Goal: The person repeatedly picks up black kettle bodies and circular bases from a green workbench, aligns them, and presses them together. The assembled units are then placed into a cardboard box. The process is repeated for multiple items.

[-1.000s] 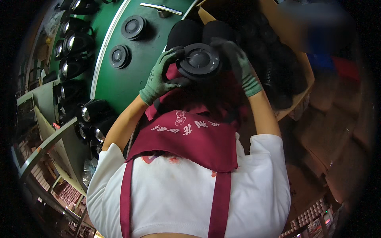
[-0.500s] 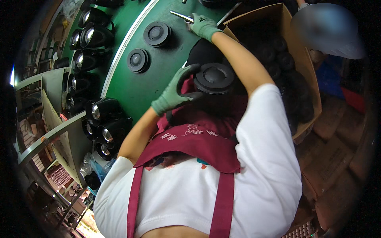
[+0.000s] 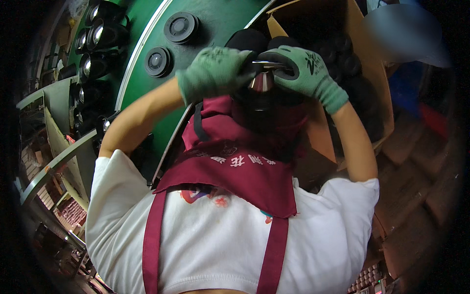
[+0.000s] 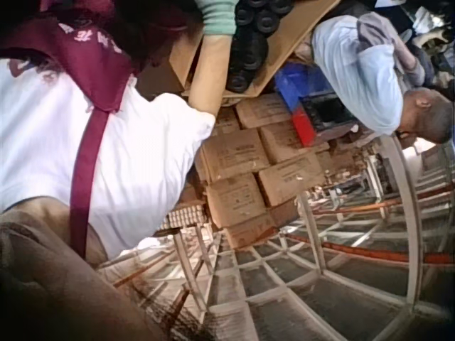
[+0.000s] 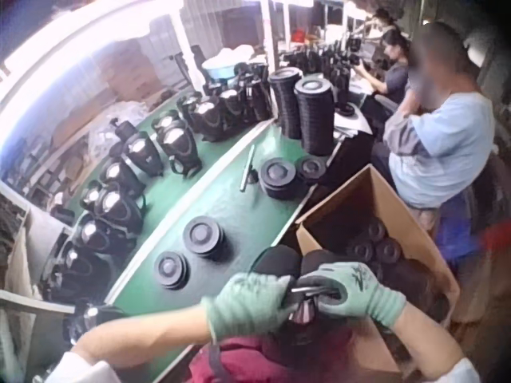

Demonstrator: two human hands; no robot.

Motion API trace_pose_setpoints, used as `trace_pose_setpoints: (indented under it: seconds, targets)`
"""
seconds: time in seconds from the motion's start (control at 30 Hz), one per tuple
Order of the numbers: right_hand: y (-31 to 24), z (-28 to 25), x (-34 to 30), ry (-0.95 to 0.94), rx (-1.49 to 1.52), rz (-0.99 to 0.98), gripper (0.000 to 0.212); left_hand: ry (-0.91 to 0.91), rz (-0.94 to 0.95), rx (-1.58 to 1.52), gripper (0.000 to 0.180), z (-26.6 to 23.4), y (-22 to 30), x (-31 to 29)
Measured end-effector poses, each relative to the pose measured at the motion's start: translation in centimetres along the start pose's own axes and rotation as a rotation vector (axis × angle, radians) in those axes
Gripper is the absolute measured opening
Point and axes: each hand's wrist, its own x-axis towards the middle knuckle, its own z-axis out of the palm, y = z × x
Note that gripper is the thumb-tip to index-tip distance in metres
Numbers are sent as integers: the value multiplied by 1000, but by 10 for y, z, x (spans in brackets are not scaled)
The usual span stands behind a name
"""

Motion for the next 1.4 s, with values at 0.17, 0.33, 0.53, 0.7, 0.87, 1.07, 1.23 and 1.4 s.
trace_pose_setpoints:
  seconds: [0.17, 0.33, 0.53, 0.7, 0.87, 1.07, 1.23, 1.4]
  targets:
    - [-18, 3, 5, 13, -280, 39, 40, 128, 61, -129, 42, -3, -20, -5]
    - [-15, 5, 3, 17, -13, -43, 40, 76, 27, -71, 43, 11, -28, -2]
    - [-19, 2, -2, -127, -35, 96, 49, 89, 80, -164, 46, 10, -29, -8]
    - [10, 4, 21, 393, 1405, 393, 40, 37, 67, -80, 42, 20, -44, -9]
    - [7, 23, 2, -33, 1339, 14, 49, 77, 252, -270, 39, 32, -68, 3]
    - [-83, 33, -16, 188, 425, -220, 30, 469, 58, -707, 56, 53, -71, 56]
    - [-87, 21, -14, -110, 1312, 187, 32, 331, -112, -418, 47, 53, -61, 53]
    - [-44, 18, -15, 342, 527, 298, 29, 367, 73, -366, 42, 42, -47, 51]
